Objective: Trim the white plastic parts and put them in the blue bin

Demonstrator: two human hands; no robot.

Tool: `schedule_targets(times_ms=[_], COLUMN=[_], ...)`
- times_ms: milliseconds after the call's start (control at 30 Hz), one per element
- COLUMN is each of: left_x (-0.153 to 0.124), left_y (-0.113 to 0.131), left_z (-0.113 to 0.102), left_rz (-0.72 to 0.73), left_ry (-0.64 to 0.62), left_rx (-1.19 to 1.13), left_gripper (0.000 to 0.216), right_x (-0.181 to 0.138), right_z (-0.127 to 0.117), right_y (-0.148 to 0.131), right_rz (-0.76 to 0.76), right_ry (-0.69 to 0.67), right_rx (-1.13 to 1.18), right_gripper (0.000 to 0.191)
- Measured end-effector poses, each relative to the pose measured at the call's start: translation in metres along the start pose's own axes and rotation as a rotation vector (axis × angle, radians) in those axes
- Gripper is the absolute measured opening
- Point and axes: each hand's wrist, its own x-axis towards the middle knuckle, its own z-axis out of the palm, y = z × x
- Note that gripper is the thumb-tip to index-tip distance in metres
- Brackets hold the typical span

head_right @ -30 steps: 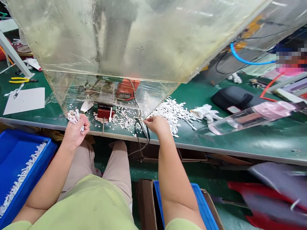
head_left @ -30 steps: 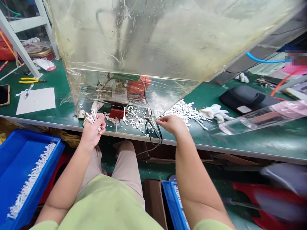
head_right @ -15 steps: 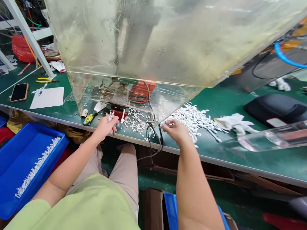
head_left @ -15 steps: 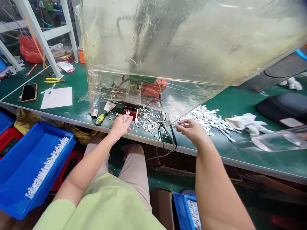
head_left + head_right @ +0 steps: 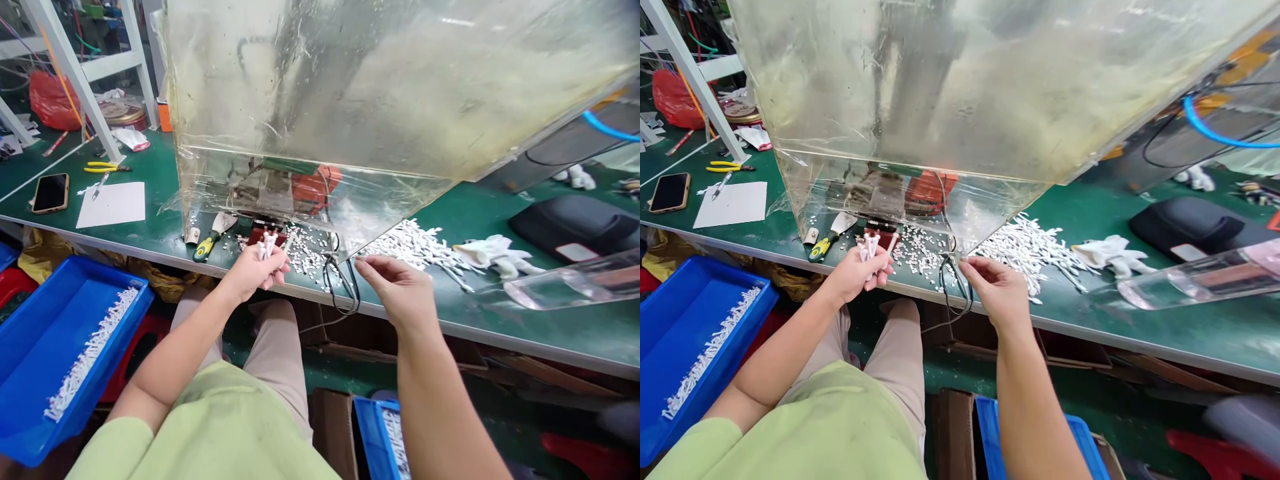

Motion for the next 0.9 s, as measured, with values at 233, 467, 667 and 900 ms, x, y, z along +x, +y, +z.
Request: schedule_targets(times_ms=[233,467,667,900], left_x=[-0.006,-0.013,-0.014,-0.025], left_y=[-0.005,-0.008,-0.007,-0.006], left_z=[-0.004,-0.018,-0.037,-0.052], left_rz=[0.047,0.162,0.221,0.199], left_ry=[0.032,0.13,0.29,0.336], left_rx=[-0.143,-0.005,-0.097,-0.155], left_gripper=[0.033,0.025,0.026,0.03], right_x=[-0.018,-0.025,-0.009,0.004], right_z=[0.066,0.094,0.129,0.165], right_y=[-0.026,-0.046,-0.036,-0.028], right_rz=[-0.008,-0.114,0.129,0.498], right_ry=[-0.382,-0.691,-0.599,-0.507], right_rx=[0.009,-0.145,0.082,0.435], right_gripper=[0.033,0.04,0.043,0.032])
